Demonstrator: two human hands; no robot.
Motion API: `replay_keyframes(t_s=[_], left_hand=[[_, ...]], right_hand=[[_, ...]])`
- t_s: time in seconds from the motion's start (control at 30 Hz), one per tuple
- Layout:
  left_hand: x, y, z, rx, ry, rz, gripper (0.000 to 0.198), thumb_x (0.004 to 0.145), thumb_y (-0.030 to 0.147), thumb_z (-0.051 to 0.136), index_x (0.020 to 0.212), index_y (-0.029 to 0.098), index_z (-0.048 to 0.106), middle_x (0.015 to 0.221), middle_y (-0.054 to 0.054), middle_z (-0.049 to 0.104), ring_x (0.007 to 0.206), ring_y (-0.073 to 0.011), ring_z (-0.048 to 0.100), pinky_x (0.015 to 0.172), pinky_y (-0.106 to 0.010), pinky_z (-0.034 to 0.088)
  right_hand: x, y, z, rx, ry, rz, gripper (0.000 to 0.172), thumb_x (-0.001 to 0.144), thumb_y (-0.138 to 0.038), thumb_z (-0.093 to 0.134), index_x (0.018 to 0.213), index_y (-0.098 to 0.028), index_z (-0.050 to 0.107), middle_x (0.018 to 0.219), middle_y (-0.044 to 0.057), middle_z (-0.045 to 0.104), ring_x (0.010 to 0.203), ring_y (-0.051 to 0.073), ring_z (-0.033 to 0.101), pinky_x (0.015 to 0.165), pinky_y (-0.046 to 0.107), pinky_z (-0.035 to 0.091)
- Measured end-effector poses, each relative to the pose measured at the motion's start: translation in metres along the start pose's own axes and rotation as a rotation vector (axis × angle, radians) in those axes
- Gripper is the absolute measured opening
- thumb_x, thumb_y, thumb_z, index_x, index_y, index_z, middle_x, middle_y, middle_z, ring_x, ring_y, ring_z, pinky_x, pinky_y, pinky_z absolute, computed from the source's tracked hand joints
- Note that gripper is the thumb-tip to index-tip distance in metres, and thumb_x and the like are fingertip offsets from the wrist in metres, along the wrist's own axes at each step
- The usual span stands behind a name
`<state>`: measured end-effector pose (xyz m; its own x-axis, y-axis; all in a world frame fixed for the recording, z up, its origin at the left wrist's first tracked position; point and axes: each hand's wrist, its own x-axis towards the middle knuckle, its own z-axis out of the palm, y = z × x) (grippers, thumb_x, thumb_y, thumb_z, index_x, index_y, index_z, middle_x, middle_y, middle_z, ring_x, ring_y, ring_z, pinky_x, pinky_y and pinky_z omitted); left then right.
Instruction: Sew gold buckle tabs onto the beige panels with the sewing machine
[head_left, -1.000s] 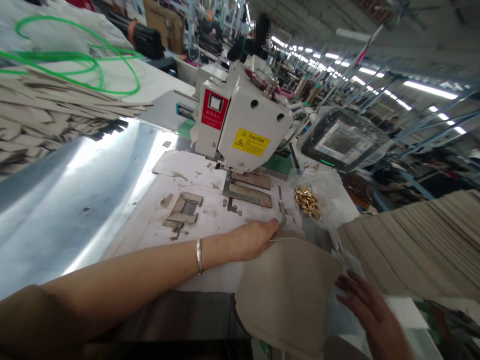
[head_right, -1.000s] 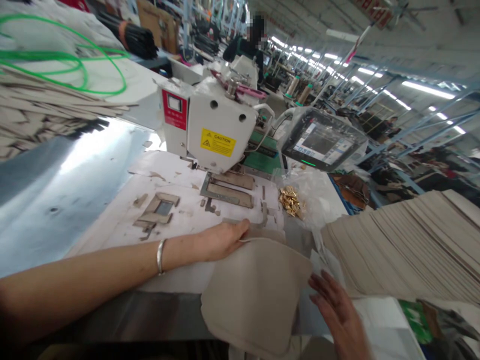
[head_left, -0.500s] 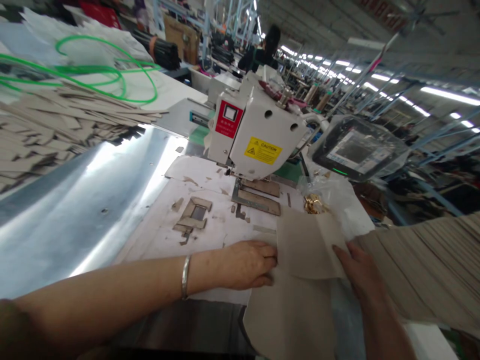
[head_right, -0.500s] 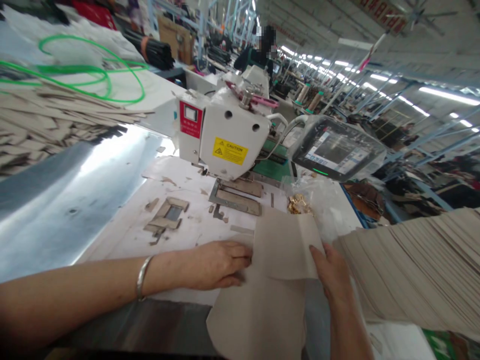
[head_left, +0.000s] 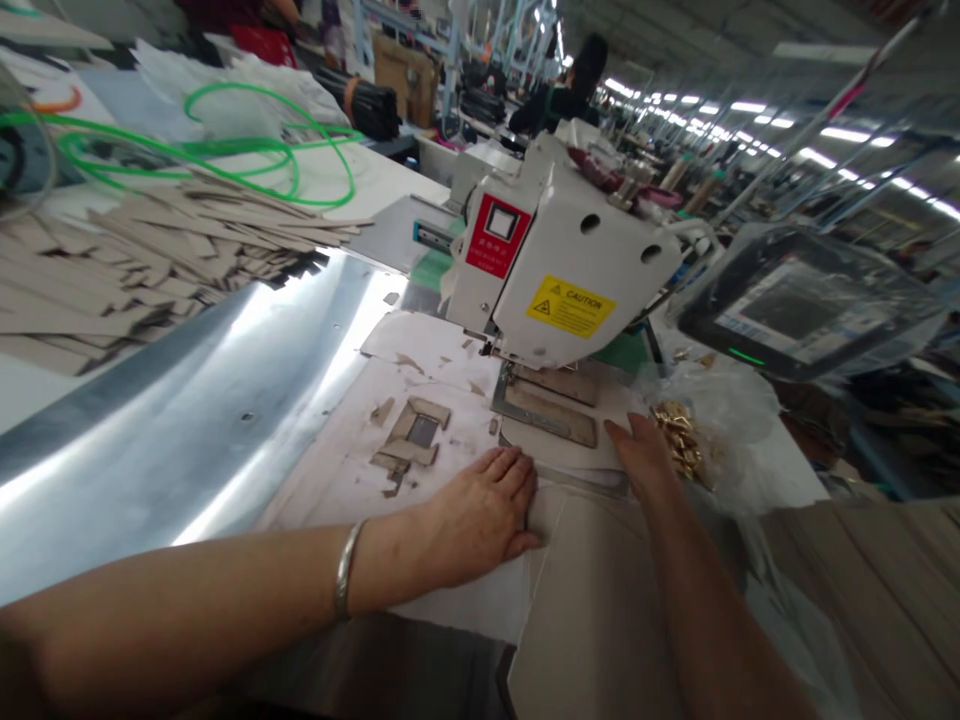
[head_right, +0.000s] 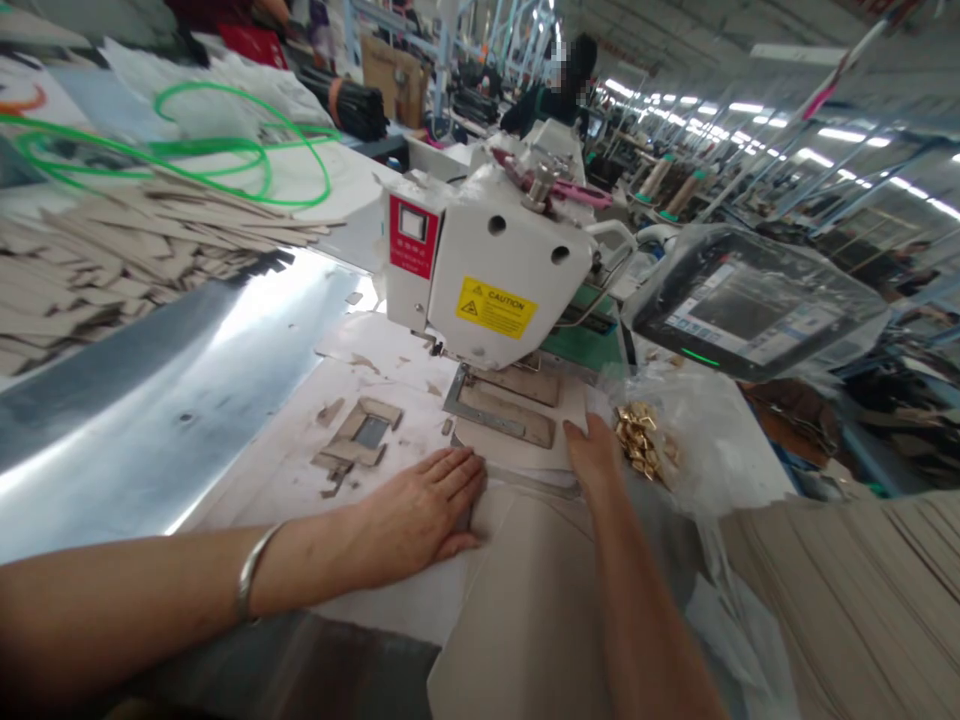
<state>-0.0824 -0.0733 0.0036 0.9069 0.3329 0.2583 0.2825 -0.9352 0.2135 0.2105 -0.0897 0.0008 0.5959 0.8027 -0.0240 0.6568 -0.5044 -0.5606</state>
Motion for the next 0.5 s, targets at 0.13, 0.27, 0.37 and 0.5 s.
replay_keyframes(t_s=[0.13, 0.27, 0.37, 0.5], left_hand=[[0.0011, -0.0013, 0.0001, 0.036, -0.003, -0.008, 0.065, 0.093, 0.054, 0.048, 0.131, 0.002, 0.054, 0.138, -0.021, 0.053, 0.131, -0.0338, 0.046, 0.111, -0.042, 0.034], [0.0025, -0.0012, -0.0013, 0.051, 0.010, -0.027, 0.065, 0.092, 0.054, 0.049, 0.131, 0.002, 0.053, 0.136, -0.021, 0.053, 0.128, -0.0343, 0.047, 0.111, -0.042, 0.033], [0.0040, -0.0016, -0.0021, 0.061, 0.018, -0.045, 0.062, 0.093, 0.055, 0.048, 0.127, 0.004, 0.055, 0.133, -0.020, 0.055, 0.125, -0.0333, 0.048, 0.110, -0.043, 0.032], [0.0085, -0.0067, -0.0057, 0.032, 0.008, -0.068, 0.056, 0.092, 0.053, 0.051, 0.121, 0.006, 0.057, 0.125, -0.019, 0.056, 0.122, -0.0333, 0.046, 0.107, -0.045, 0.035]], right_hand=[[0.0009, -0.0028, 0.0044, -0.015, 0.065, -0.004, 0.033, 0.081, -0.037, 0.055, 0.109, -0.023, 0.066, 0.095, 0.008, 0.073, 0.094, 0.027, 0.067, 0.073, 0.031, 0.054], [-0.0005, -0.0035, 0.0032, -0.083, 0.063, -0.017, 0.030, 0.082, -0.036, 0.055, 0.106, -0.022, 0.066, 0.101, 0.009, 0.072, 0.098, 0.028, 0.065, 0.082, 0.034, 0.052], [-0.0021, -0.0044, 0.0030, -0.119, 0.053, -0.037, 0.029, 0.083, -0.035, 0.053, 0.106, -0.021, 0.064, 0.106, 0.010, 0.071, 0.102, 0.027, 0.065, 0.088, 0.035, 0.050], [-0.0046, -0.0100, 0.0025, -0.207, 0.056, -0.081, 0.028, 0.085, -0.035, 0.052, 0.105, -0.020, 0.064, 0.100, 0.010, 0.071, 0.099, 0.028, 0.065, 0.085, 0.034, 0.051]])
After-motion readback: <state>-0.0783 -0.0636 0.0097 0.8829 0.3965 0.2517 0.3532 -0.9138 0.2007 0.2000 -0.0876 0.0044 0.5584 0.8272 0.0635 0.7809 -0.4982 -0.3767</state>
